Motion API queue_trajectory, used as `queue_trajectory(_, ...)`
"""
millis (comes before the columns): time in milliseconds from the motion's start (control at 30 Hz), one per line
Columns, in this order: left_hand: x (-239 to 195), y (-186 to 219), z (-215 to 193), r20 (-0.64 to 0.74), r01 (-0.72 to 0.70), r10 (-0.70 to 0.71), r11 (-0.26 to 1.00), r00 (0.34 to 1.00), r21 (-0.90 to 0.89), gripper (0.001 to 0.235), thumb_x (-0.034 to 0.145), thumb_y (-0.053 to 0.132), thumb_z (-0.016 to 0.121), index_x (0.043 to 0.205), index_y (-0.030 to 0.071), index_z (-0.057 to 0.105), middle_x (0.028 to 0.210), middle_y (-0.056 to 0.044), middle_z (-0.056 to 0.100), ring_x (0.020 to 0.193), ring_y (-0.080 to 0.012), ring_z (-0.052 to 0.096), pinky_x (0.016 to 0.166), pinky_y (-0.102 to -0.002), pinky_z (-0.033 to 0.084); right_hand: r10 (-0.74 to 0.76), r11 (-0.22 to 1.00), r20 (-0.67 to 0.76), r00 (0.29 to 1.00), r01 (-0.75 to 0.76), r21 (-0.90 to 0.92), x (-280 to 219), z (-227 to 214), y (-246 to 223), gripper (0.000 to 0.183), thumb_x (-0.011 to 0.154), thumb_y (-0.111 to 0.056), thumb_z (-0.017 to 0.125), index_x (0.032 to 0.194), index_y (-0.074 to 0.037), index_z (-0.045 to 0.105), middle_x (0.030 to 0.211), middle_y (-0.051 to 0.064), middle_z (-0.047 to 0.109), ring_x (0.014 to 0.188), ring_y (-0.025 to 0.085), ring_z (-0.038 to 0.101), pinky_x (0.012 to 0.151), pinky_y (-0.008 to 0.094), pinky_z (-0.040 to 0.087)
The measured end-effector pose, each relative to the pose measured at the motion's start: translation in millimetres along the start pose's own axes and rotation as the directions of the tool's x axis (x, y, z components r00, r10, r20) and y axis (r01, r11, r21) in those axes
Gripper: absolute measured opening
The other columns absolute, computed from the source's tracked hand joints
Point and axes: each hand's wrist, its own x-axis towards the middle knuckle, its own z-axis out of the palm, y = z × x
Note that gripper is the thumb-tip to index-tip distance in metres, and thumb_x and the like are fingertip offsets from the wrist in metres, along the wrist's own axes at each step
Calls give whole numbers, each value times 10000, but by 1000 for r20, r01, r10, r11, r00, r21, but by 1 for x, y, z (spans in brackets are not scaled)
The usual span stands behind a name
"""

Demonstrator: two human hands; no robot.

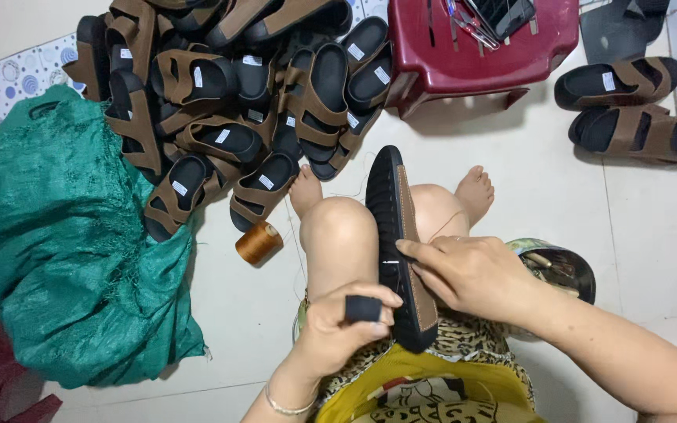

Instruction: The person sits on the floor and sews a brown sandal using a needle and thread. They repeatedly push the needle through the sole and pull the thread tight to secure the sandal's parts.

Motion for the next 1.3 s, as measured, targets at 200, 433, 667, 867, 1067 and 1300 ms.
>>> queue_trajectory(200,12,-52,-2,-173,21,210,579,962,815,187,1006,90,582,857,-1,515,870,-164,578,714,-322,562,626,-428,472,-140,985,-219,966,158,71,-1,-3,-2,288,994,-248,634,1235,-91,652,979,82,784,767,253,752,615,389,596)
queue_trajectory(433,4,-38,7,-4,-45,72,668,997,743,172,1018,168,596,1014,5,540,853,-159,659,686,-400,654,636,-516,533,-119,988,-4,993,118,-101,-21,-26,19,476,946,-296,641,1419,-254,602,682,-19,574,478,220,601,336,433,449)
queue_trajectory(667,11,-42,-2,-193,26,198,630,961,776,466,987,109,620,1421,23,474,981,-93,709,774,-273,692,760,-398,575,372,884,116,921,-390,258,-58,-59,69,435,953,-240,584,1375,-274,682,1149,-40,798,954,133,735,930,293,507)
queue_trajectory(867,7,-45,12,-139,-20,177,683,974,730,475,993,67,591,1438,0,441,905,-54,673,780,-263,657,815,-372,549,64,944,163,985,-113,312,-25,-19,24,425,959,-266,576,1359,-381,662,1129,-91,771,921,131,749,720,345,604)
queue_trajectory(1067,2,-52,16,-145,21,104,740,984,672,525,999,66,581,1492,33,406,901,-53,644,790,-268,642,828,-366,541,59,987,293,954,-100,127,-18,-9,26,476,979,-345,538,1435,-479,561,894,-48,638,758,230,671,471,448,542)
queue_trajectory(1300,1,-66,24,-127,-50,178,746,976,664,562,1008,57,586,1523,12,366,902,-28,622,691,-190,621,769,-327,579,98,995,323,941,-81,-65,-17,-15,13,457,969,-380,540,1418,-455,577,780,-9,618,612,295,665,403,506,511)
